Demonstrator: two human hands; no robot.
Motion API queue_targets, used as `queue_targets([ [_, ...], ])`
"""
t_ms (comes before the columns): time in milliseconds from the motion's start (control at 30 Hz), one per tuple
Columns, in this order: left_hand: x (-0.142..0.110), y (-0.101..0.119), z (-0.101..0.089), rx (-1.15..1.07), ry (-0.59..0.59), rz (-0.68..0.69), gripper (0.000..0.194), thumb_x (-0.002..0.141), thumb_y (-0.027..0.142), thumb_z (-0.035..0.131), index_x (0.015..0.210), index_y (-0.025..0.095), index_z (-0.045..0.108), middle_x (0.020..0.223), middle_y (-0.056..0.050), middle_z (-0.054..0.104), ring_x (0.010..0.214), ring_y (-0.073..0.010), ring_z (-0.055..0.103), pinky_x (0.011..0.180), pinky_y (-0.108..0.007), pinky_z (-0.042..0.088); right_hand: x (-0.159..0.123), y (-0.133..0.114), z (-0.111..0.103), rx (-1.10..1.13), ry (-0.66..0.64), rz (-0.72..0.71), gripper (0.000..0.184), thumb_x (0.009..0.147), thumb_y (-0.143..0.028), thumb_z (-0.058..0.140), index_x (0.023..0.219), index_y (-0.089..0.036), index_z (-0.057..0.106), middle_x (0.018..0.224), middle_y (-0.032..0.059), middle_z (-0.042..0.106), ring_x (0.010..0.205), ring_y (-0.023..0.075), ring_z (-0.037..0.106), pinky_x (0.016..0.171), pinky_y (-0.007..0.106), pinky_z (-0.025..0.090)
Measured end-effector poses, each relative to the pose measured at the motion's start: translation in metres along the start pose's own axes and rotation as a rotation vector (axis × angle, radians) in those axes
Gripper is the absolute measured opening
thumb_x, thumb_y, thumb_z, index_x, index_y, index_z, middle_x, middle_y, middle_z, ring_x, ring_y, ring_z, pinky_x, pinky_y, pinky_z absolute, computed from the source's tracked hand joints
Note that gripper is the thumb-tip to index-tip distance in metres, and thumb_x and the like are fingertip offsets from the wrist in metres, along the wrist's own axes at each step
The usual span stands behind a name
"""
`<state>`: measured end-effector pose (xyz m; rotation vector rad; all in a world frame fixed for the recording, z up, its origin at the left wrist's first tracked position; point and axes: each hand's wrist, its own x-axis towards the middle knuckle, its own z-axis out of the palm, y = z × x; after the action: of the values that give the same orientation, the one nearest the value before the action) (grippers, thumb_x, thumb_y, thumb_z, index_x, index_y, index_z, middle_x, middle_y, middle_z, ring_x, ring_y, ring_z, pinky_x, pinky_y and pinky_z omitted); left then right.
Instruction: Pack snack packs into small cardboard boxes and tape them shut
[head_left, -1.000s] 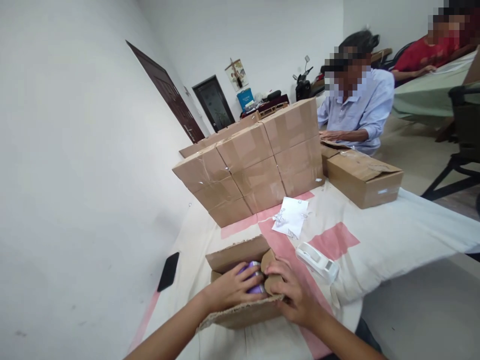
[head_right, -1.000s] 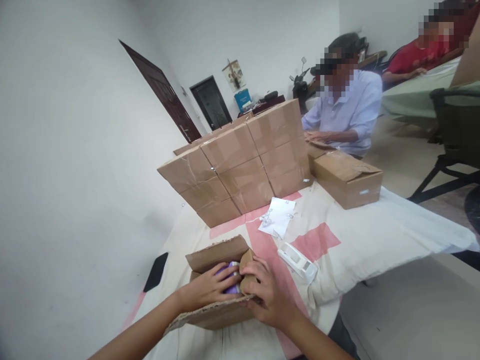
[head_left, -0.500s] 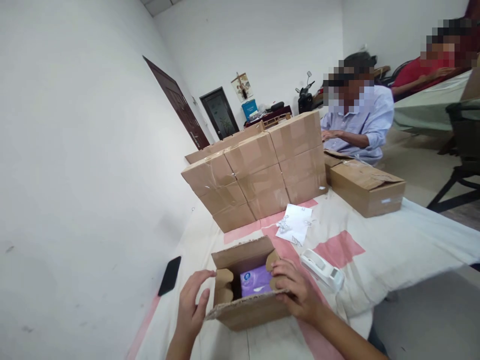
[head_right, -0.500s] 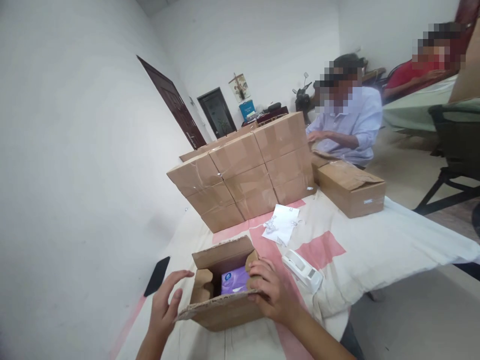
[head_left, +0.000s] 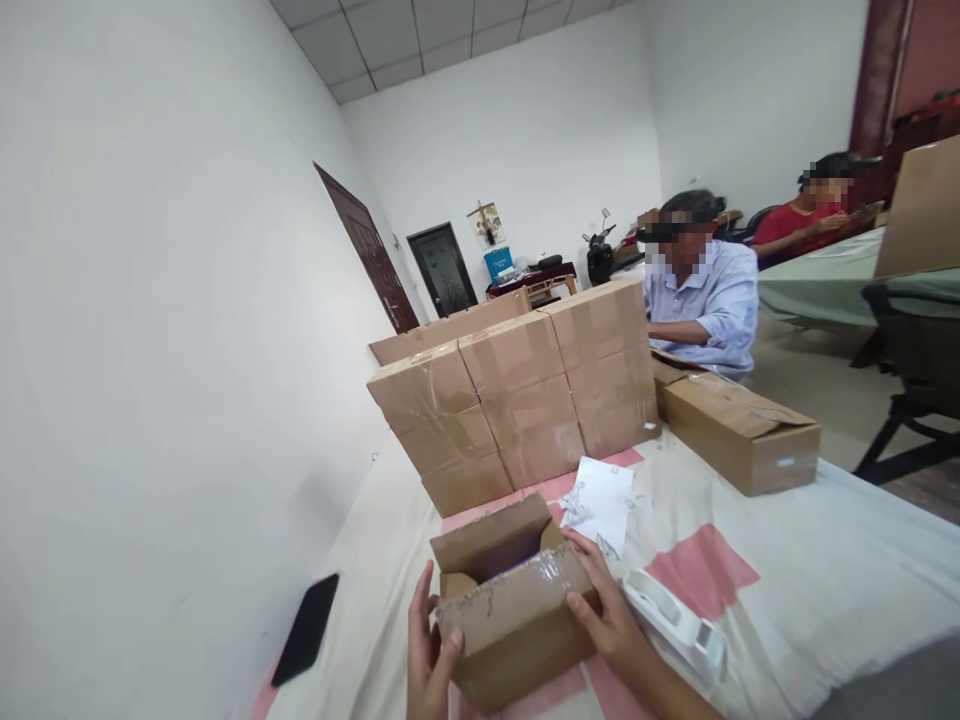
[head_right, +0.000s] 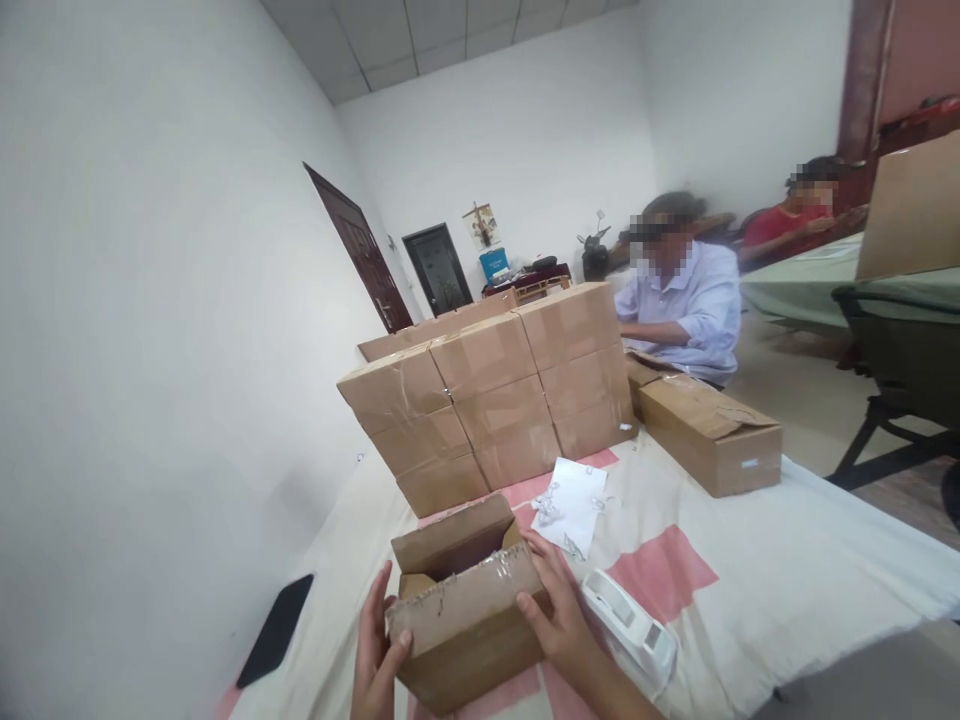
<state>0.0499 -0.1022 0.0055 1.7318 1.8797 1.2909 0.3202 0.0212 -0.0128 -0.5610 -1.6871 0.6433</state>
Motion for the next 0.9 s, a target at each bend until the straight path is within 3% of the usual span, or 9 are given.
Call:
queue_targets([
  [100, 0.017, -0.007, 0.009, -0.133, 0.026, -0.090, 0.074, 0.096, 0.041, 0.031, 0.159, 0.041, -0.009, 0.149, -0.008, 0.042, 0.136, -0.0334, 0.050, 0.110, -0.052, 0.049, 0.004, 0.006, 0.007, 0.019, -0.033, 0.056, 0.055, 0.096, -0.034, 0.055, 0.150, -0.028, 0.044, 0.153, 0.0137, 0.047, 0.142, 0.0318, 0.047, 0.115, 0.049, 0.044],
  [233, 0.038, -0.018, 0.022, -0.390, 0.080, -0.145, 0.079, 0.087, 0.038, 0.030, 0.158, 0.038, -0.003, 0.163, -0.004, 0.026, 0.143, -0.0330, 0.044, 0.109, -0.051, 0.050, 0.023, 0.017, 0.010, 0.063, -0.056, 0.076, 0.057, 0.093, -0.034, 0.058, 0.149, -0.027, 0.045, 0.147, 0.0150, 0.052, 0.139, 0.0327, 0.049, 0.113, 0.049, 0.045],
  [333, 0.053, -0.024, 0.023, -0.377, 0.070, -0.123, 0.090, 0.077, 0.037, 0.040, 0.158, 0.037, 0.000, 0.165, -0.002, 0.023, 0.145, -0.0324, 0.040, 0.110, -0.051, 0.048, 0.041, 0.027, 0.010, 0.078, -0.135, 0.043, 0.059, 0.090, -0.037, 0.060, 0.147, -0.026, 0.049, 0.144, 0.0160, 0.051, 0.138, 0.0336, 0.049, 0.112, 0.050, 0.045],
  [400, 0.059, -0.027, 0.020, -0.379, 0.122, -0.115, 0.085, 0.073, 0.037, 0.046, 0.154, 0.035, 0.021, 0.159, -0.004, 0.035, 0.144, -0.0342, 0.041, 0.112, -0.053, 0.045, 0.049, 0.030, 0.009, 0.059, -0.197, 0.057, 0.056, 0.091, -0.041, 0.060, 0.144, -0.026, 0.053, 0.146, 0.0159, 0.048, 0.140, 0.0343, 0.046, 0.114, 0.053, 0.042],
  [467, 0.061, -0.028, 0.018, -0.463, 0.180, -0.112, 0.064, 0.068, 0.036, 0.053, 0.132, 0.031, 0.051, 0.148, -0.005, 0.047, 0.141, -0.0374, 0.042, 0.115, -0.054, 0.040, 0.050, 0.028, 0.007, 0.035, -0.244, 0.139, 0.052, 0.092, -0.043, 0.059, 0.141, -0.027, 0.055, 0.151, 0.0156, 0.043, 0.143, 0.0344, 0.042, 0.117, 0.054, 0.038],
  [567, 0.060, -0.023, 0.018, -0.597, 0.207, -0.141, 0.037, 0.058, 0.031, 0.060, 0.094, 0.024, 0.066, 0.139, -0.004, 0.051, 0.138, -0.0403, 0.043, 0.117, -0.055, 0.033, 0.045, 0.014, -0.001, -0.001, -0.276, 0.266, 0.052, 0.092, -0.041, 0.060, 0.143, -0.028, 0.051, 0.157, 0.0144, 0.035, 0.147, 0.0331, 0.036, 0.120, 0.054, 0.034],
  [667, 0.058, -0.009, 0.016, -0.566, 0.183, -0.171, 0.029, 0.055, 0.028, 0.057, 0.080, 0.021, 0.068, 0.135, -0.006, 0.051, 0.136, -0.0402, 0.044, 0.118, -0.056, 0.031, 0.049, -0.007, -0.023, -0.025, -0.257, 0.317, 0.056, 0.091, -0.032, 0.060, 0.145, -0.028, 0.045, 0.156, 0.0141, 0.034, 0.141, 0.0291, 0.045, 0.114, 0.048, 0.042],
  [767, 0.061, 0.003, 0.006, -0.403, 0.124, -0.194, 0.027, 0.056, 0.030, 0.057, 0.078, 0.020, 0.068, 0.132, -0.009, 0.052, 0.135, -0.0397, 0.044, 0.117, -0.056, 0.032, 0.068, -0.020, -0.060, -0.110, -0.279, 0.305, 0.038, 0.091, -0.029, 0.056, 0.129, -0.026, 0.057, 0.149, 0.0119, 0.041, 0.132, 0.0265, 0.052, 0.106, 0.043, 0.048],
  [900, 0.066, 0.025, -0.018, -0.048, -0.002, -0.188, 0.029, 0.068, 0.033, 0.056, 0.089, 0.021, 0.072, 0.141, -0.010, 0.052, 0.141, -0.0364, 0.040, 0.118, -0.053, 0.032, 0.090, 0.001, -0.114, -0.106, -0.244, 0.452, 0.031, 0.087, -0.036, 0.059, 0.115, -0.023, 0.061, 0.128, 0.0106, 0.057, 0.105, 0.0231, 0.065, 0.086, 0.039, 0.054],
])
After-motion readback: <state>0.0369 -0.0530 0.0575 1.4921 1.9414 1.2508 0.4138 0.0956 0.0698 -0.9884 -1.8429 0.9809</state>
